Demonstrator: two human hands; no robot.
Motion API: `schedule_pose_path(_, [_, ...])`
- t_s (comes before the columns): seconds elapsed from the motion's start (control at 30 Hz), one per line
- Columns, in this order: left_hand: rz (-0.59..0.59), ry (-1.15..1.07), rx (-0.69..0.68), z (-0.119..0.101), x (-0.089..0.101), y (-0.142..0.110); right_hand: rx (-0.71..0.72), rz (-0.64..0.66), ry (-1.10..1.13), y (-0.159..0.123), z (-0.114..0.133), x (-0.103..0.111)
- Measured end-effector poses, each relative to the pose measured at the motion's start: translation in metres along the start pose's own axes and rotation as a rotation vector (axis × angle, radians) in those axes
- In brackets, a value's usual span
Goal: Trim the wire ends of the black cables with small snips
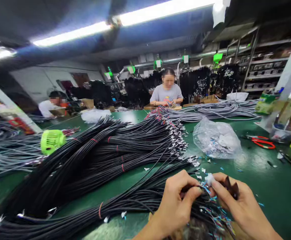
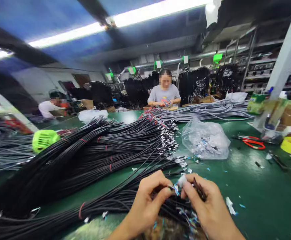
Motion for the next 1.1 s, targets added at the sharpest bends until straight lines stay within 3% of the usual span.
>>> schedule_pose_path(0.17, [0.026, 0.047, -0.061, -0.003, 0.001, -0.002, 0.101, -0.178, -0.031, 0.000, -0.009, 0.000])
schedule_pose_path(0.27, [0.057, 0.075, -0.060, -0.003, -0.001, -0.002, 0.205, -0.214, -0.075, -0.001, -0.008, -0.001])
schedule_pose_path(0.4, [0.040, 0.090, -0.059, -0.003, -0.002, -0.001, 0.348, -0.176, -0.170, -0.001, -0.005, -0.003])
schedule_pose_path(0.63, [-0.083, -0.007, -0.115, -0.004, 0.005, -0.001, 0.194, -0.052, -0.226, 0.002, -0.020, -0.003])
schedule_pose_path(0.83, [-0.078, -0.037, -0.148, -0.008, 0.008, 0.000, 0.406, -0.190, -0.395, -0.002, -0.016, 0.002])
schedule_pose_path(0.9, [-0.069, -0.029, -0.148, -0.009, 0.008, 0.000, 0.450, -0.146, -0.387, -0.001, -0.012, 0.002])
schedule_pose_path(1.1, [-0.074, 0.014, -0.217, -0.008, 0.006, 0.000, 0.394, -0.016, -0.379, 0.003, -0.007, 0.004])
Point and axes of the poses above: each hand's wrist, its own y-axis towards the middle knuckle, its own x-axis out of the back of the hand, z = x × y, the point moved 2 cm from there along y, towards the middle knuckle, and after that the axes turned 15 degrees about -y, right-handed, at the moved point
